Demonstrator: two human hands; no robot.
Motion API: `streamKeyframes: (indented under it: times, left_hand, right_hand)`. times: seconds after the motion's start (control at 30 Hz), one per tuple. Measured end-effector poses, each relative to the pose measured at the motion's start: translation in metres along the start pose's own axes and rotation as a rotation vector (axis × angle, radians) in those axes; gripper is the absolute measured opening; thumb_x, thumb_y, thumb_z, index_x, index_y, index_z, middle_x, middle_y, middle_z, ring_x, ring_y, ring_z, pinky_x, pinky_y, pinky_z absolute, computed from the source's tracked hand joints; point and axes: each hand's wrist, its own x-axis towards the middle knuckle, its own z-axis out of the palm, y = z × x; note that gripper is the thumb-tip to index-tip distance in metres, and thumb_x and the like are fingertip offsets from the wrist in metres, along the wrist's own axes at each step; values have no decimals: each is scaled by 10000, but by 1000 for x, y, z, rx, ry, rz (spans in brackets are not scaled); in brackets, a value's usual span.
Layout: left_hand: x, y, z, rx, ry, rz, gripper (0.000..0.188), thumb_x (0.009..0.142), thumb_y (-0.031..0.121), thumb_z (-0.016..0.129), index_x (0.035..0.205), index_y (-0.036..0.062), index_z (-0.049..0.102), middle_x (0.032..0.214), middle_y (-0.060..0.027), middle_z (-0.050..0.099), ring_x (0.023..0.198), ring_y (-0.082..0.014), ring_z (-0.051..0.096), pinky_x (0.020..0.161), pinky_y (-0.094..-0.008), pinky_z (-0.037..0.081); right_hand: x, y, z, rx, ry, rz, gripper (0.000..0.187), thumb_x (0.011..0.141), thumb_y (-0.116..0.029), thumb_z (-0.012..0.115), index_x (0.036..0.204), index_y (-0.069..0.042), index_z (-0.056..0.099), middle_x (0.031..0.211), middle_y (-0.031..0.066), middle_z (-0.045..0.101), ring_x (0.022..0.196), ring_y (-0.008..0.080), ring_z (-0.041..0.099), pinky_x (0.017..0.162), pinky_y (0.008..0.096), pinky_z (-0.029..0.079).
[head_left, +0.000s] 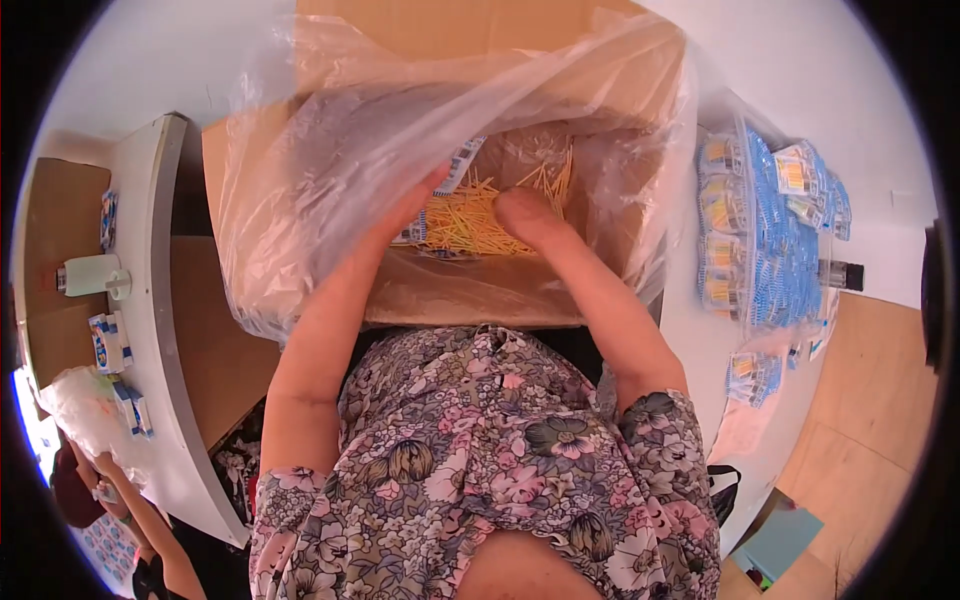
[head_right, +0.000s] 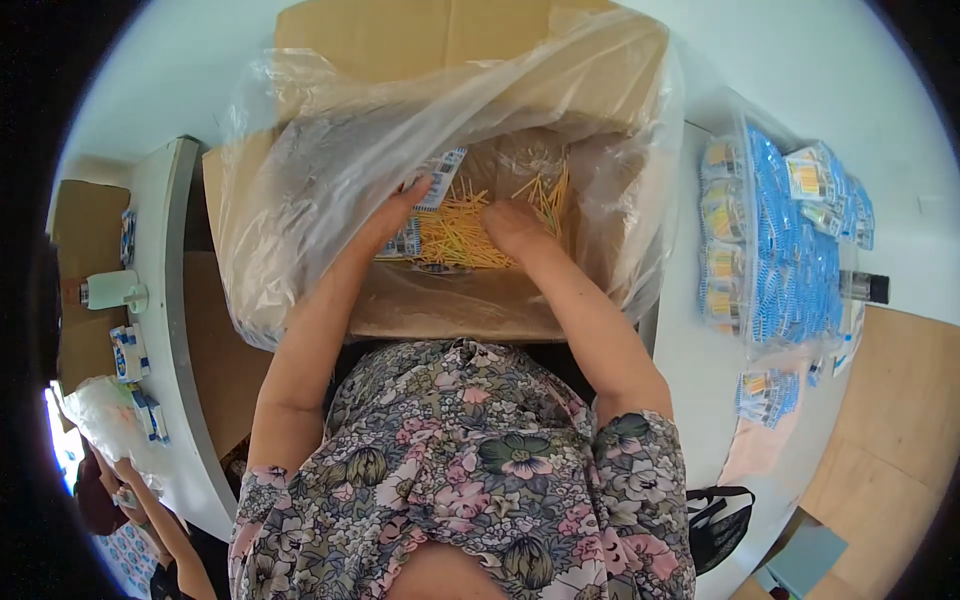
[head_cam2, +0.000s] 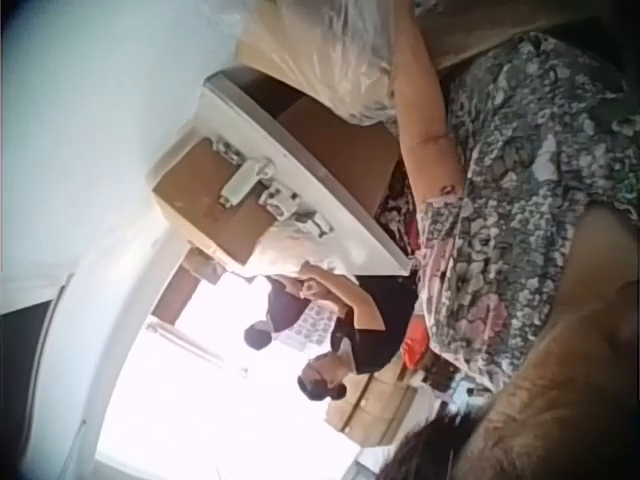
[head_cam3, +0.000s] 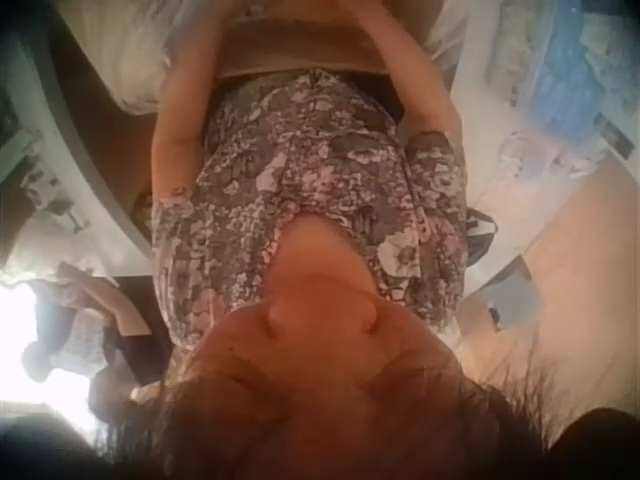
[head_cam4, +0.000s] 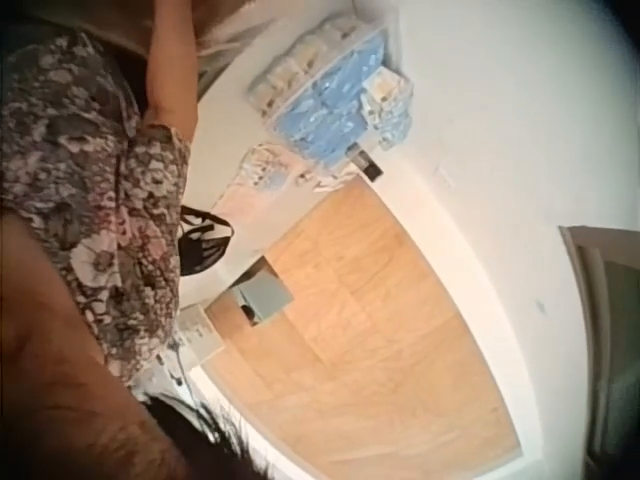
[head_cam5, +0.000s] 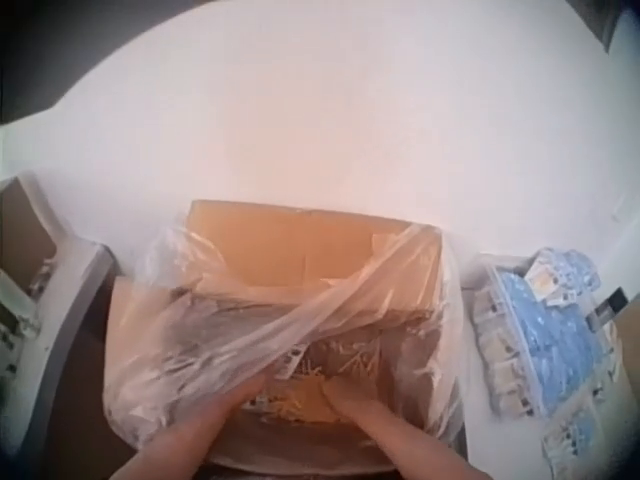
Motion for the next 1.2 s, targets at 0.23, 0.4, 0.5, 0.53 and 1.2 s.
streamKeyframes:
  times: [0.23,0.4,0.5,0.53,1.2]
  left_hand:
    - [5,-69,4,144,90,160,398,890,338,464,1204,99,520,1231,-136,511,1165,-297,437,990,-367,323]
    - [3,-97,7,247,163,132,400,908,348,416,1231,127,493,1265,-134,479,1190,-282,413,1016,-367,310]
    - [1,-31,-8,455,174,161,394,913,360,397,1215,131,508,1246,-115,499,1175,-276,435,993,-376,338]
    - [-1,-4,-12,412,135,98,395,914,366,391,1205,131,516,1233,-106,513,1165,-274,448,981,-379,351]
    - [0,-61,0,256,227,61,418,906,359,411,1220,101,508,1277,-151,472,1222,-321,380,1016,-411,288]
  right_hand:
    - [44,-20,49,-318,-55,-150,193,748,-142,516,802,-23,657,894,159,641,921,332,589,755,505,452]
    - [53,-38,45,-624,-84,-164,298,768,-154,506,956,45,624,995,198,602,1050,391,497,875,621,350]
    - [45,-30,38,-473,-246,-94,345,773,-123,488,1045,66,583,1033,199,571,1095,380,447,969,633,239]
    - [37,-23,42,-489,-6,-109,316,775,-122,487,1019,51,590,1012,188,575,1078,373,451,958,636,230]
    - [55,8,-19,1762,86,409,180,905,-184,488,942,-12,526,713,87,537,653,209,585,493,337,500]
